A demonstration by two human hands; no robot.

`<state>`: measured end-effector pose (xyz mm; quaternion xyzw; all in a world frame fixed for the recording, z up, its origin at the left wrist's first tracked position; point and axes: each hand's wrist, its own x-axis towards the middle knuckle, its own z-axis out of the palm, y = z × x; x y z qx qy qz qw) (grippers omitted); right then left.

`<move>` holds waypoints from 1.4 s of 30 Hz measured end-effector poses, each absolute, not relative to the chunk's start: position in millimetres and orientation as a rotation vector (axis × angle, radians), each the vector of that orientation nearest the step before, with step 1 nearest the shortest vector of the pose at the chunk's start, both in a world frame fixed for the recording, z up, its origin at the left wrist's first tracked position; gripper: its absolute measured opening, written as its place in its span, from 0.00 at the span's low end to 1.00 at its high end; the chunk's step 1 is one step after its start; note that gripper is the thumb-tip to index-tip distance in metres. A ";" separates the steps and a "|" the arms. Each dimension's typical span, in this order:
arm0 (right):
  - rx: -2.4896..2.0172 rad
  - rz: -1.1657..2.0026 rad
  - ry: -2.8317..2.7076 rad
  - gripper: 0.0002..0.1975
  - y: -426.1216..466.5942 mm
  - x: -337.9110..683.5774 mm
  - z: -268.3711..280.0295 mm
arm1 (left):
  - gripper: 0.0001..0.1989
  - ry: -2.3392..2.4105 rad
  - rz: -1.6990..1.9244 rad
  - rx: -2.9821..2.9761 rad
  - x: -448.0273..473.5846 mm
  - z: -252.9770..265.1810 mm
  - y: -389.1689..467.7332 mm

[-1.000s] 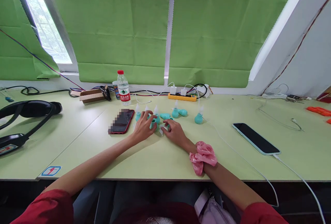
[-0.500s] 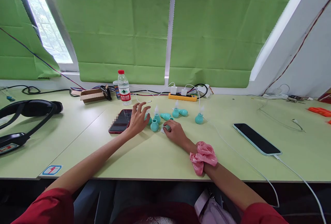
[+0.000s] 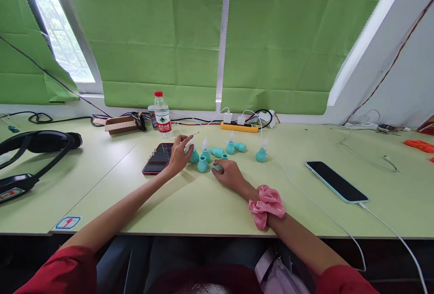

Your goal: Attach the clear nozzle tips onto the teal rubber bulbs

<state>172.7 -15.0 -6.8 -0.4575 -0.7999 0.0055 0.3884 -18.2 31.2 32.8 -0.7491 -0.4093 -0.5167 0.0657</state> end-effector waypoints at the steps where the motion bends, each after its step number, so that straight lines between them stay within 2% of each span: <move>1: -1.156 0.010 -2.029 0.08 -15.3 172.6 -6.6 | 0.15 -1.227 -1.594 -2.270 -18.7 32.0 32.8; 5: -1.127 -0.008 -2.031 0.08 -16.3 172.7 -5.7 | 0.17 -1.206 -1.701 -2.284 -20.3 29.4 36.7; 11: -1.088 -0.038 -2.014 0.07 -17.3 172.6 -5.8 | 0.10 -1.032 -1.778 -2.236 -20.1 28.7 35.8; 19: -1.033 -0.094 -1.992 0.06 -19.3 171.1 -4.0 | 0.11 -0.824 -1.923 -2.048 -18.3 40.1 22.2; 22: -0.985 -0.151 -1.946 0.10 -24.0 168.8 -1.1 | 0.12 -0.676 -1.897 -2.078 -15.1 43.4 13.7; 27: -0.891 -0.169 -1.935 0.22 -34.8 163.5 6.2 | 0.14 -0.512 -1.879 -2.196 -7.4 47.6 -2.8; 32: -0.915 -0.142 -1.998 0.25 -37.4 160.6 9.2 | 0.16 -0.478 -1.928 -2.176 -5.8 53.4 -11.2; 36: -0.933 -0.186 -2.069 0.27 -33.8 160.2 6.1 | 0.18 -0.238 -1.672 -2.251 -9.8 53.2 -16.4; 42: -0.869 -0.213 -2.117 0.25 -30.7 162.7 1.6 | 0.09 0.095 -1.193 -2.150 -9.7 55.4 -33.8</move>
